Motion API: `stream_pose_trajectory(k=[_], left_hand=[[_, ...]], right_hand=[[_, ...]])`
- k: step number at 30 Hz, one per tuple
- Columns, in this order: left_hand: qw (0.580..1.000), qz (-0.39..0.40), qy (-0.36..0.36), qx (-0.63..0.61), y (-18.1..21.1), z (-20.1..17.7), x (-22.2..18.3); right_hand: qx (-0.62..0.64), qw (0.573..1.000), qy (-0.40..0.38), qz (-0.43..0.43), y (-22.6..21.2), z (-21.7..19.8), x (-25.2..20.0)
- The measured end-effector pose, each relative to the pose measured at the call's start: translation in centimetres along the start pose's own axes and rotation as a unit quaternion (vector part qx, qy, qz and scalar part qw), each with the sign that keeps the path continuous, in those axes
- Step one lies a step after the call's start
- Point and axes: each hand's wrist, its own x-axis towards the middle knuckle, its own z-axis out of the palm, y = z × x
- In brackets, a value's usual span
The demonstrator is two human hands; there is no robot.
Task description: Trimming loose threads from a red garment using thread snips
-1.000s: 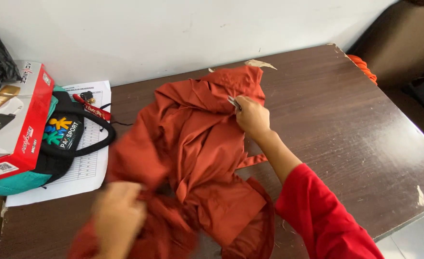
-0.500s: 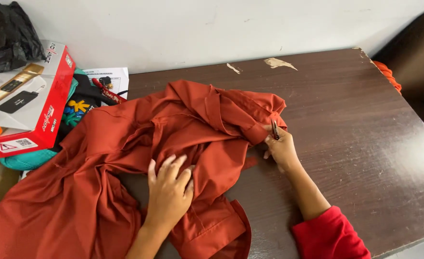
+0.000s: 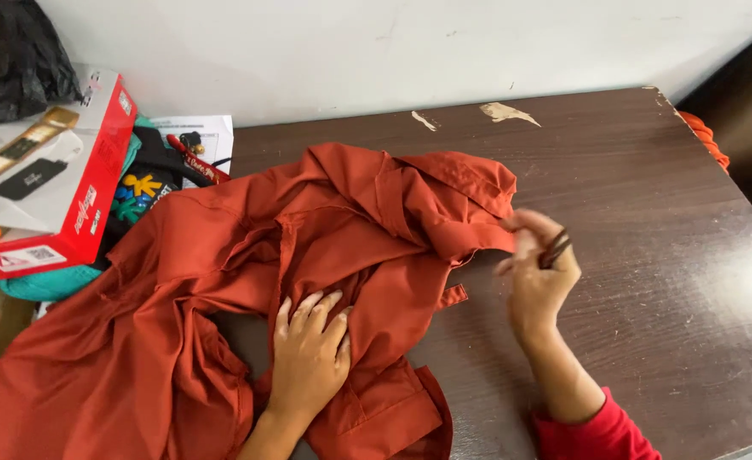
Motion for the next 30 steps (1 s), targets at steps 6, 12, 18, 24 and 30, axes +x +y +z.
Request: stream_pose_trajectory(k=[6,12,18,24,30], left_hand=[[1.0,0.002,0.003,-0.025,0.0,-0.5,0.0],[0.998,0.009,0.038,-0.048,-0.3,-0.1,-0.4],[0.97,-0.074,0.082,-0.217,0.6,-0.4,-0.6],[0.899,-0.181,0.089,-0.387,4.0,-0.2,-1.0],[0.872,-0.21,0.127,-0.423,4.2,1.0,-1.1]], right_hand=[[-0.21,0.95,-0.218,-0.074,0.3,6.4,-2.2],[-0.212,0.953,-0.209,-0.055,3.5,9.2,-1.9],[0.282,0.887,-0.193,0.31,-4.9,3.7,-7.3],[0.352,0.757,-0.235,0.498,-3.0,3.2,-12.1],[0.23,0.841,-0.24,0.426,-2.5,3.8,-13.3]])
